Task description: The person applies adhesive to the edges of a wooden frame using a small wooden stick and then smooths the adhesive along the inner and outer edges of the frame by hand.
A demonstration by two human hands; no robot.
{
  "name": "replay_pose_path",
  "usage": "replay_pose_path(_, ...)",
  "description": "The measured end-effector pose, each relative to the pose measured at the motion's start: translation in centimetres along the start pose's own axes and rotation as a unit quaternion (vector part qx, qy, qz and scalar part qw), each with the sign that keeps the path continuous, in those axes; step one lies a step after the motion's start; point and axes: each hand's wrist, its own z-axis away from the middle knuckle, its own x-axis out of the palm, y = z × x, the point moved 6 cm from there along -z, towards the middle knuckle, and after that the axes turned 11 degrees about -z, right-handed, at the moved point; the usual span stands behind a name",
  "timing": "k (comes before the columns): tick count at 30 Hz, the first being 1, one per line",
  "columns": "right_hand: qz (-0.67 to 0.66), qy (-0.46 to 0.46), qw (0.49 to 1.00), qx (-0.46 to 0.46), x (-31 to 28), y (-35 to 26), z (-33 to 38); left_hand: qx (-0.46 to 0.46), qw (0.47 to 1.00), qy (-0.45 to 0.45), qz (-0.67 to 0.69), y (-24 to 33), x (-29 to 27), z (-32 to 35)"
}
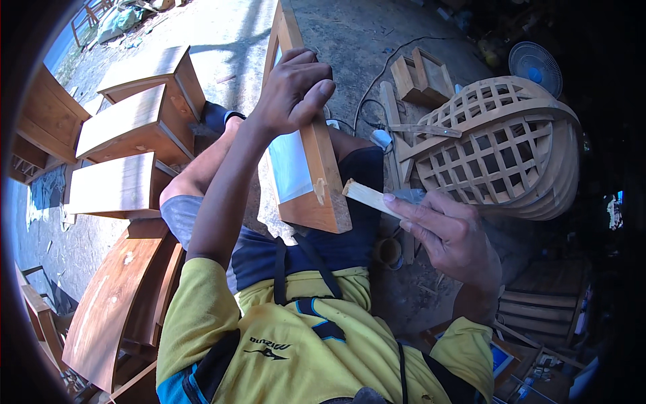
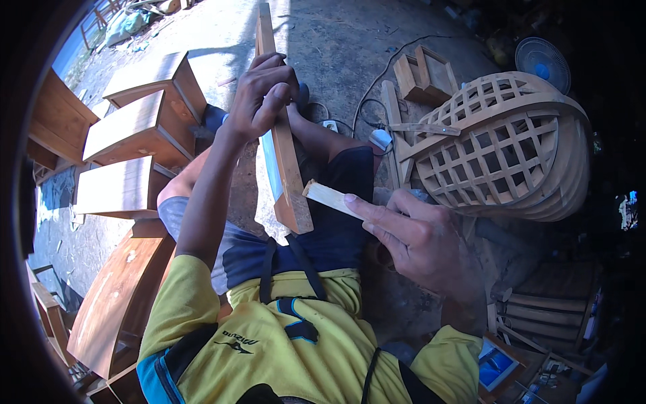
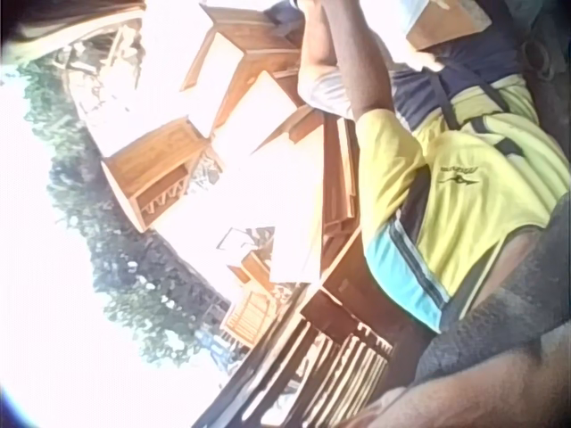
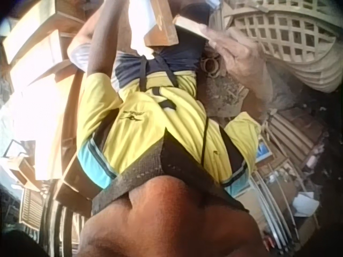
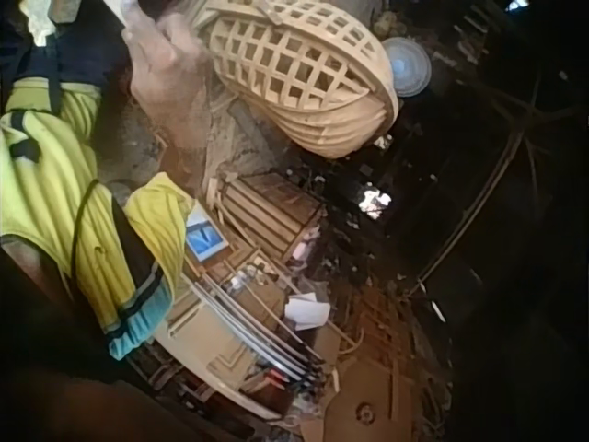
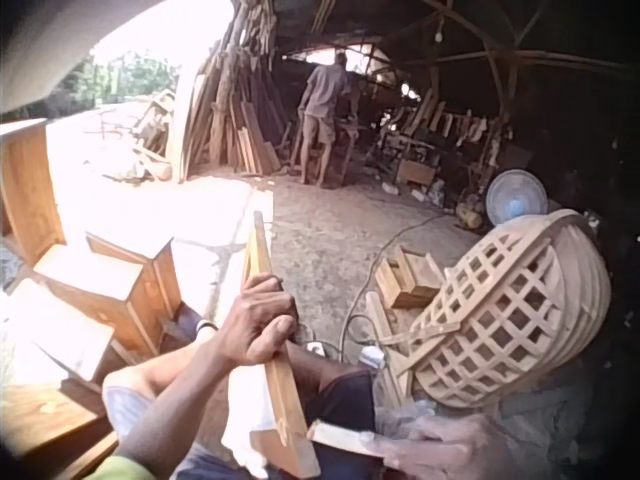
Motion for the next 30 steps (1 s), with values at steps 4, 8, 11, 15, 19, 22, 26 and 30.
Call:
replay_pose_path(4, 0.017, 0.020, 1.000, 0.007, -0.1, -1.0, -0.8, 0.000, 1.000, 0.003, 0.002, -0.1, 0.0, 0.1)
replay_pose_path(8, 0.040, -0.020, 0.999, 0.020, 0.9, -1.7, -1.0, -0.006, 1.000, -0.005, 0.004, -0.2, -0.2, 0.4)
replay_pose_path(11, 0.064, -0.041, 0.997, 0.020, -0.5, -1.6, -0.4, -0.004, 1.000, -0.009, -0.004, -0.1, 0.0, 0.2)
replay_pose_path(15, 0.051, 0.019, 0.999, -0.002, -0.8, -2.1, -2.1, -0.001, 1.000, 0.003, 0.009, -0.4, -0.1, 0.0)
replay_pose_path(19, 0.054, -0.059, 0.997, -0.011, -1.2, -1.2, -2.3, 0.000, 1.000, 0.002, -0.010, -0.6, -1.4, -0.3)
replay_pose_path(22, -0.068, -0.035, 0.997, -0.003, -2.9, 0.7, -1.9, -0.015, 1.000, -0.010, -0.007, -0.5, -2.0, 0.1)
replay_pose_path(26, -0.363, 0.099, 0.922, 0.087, -3.3, 6.4, -5.6, -0.020, 0.999, -0.027, 0.014, 0.2, -1.6, 0.9)
replay_pose_path(30, -0.327, 0.104, 0.937, 0.068, -2.1, 7.7, -13.9, -0.020, 0.998, -0.028, 0.049, 0.1, -2.7, 1.4)
